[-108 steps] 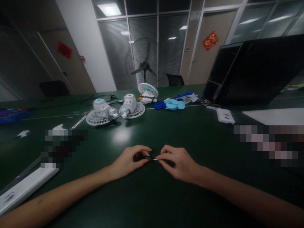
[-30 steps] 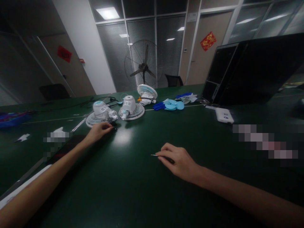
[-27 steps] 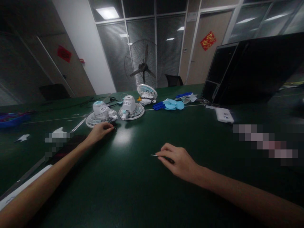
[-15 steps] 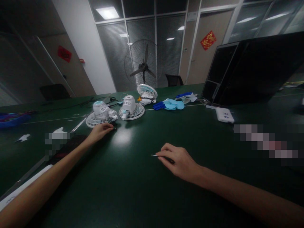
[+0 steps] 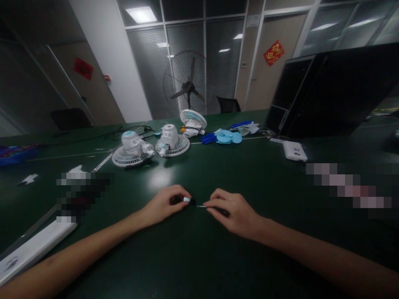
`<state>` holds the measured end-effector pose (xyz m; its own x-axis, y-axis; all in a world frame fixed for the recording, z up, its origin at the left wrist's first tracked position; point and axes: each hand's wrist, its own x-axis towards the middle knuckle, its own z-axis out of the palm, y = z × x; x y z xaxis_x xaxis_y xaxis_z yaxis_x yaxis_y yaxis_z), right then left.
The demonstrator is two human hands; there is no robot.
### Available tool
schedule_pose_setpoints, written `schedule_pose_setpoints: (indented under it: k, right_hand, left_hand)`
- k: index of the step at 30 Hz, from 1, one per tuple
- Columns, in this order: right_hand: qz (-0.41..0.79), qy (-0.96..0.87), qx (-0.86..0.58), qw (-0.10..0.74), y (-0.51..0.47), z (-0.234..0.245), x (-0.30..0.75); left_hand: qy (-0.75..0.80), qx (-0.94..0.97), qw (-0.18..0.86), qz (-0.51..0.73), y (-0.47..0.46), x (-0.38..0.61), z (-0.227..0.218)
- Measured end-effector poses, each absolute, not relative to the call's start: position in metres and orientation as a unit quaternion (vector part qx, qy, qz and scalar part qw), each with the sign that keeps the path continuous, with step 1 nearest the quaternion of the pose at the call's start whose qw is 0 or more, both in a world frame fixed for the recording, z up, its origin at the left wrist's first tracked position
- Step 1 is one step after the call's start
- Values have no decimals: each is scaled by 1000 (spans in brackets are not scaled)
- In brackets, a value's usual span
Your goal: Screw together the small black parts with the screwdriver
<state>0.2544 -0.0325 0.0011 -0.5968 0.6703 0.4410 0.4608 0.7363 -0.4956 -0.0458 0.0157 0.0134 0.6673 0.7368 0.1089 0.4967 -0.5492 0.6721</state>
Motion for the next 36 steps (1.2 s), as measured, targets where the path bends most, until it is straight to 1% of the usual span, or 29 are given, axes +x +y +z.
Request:
schedule_pose_setpoints:
  k: [4, 12, 19, 25, 30, 33, 36]
  right_hand:
    - [164, -886, -314, 298, -34, 2, 254]
    - [138, -898, -306, 284, -35, 2, 251]
    - [168, -892, -258, 331, -34, -1, 249]
    - [161, -879, -282, 348, -34, -1, 252]
    - [156, -882, -280, 346, -34, -3, 253]
    - [155, -878, -283, 353, -34, -4, 253]
    - [170, -877, -279, 353, -35, -2, 253]
  left_hand:
    - [327, 858, 338, 208, -6, -29, 11]
    - [321, 862, 338, 200, -9, -26, 12]
    - [315, 865, 336, 200, -12, -18, 11]
    - [297, 886, 296, 199, -20, -22, 11]
    - [292, 893, 294, 174, -22, -36, 11]
    - [294, 904, 253, 181, 5, -59, 8]
    - [352, 891, 183, 221, 53, -100, -1]
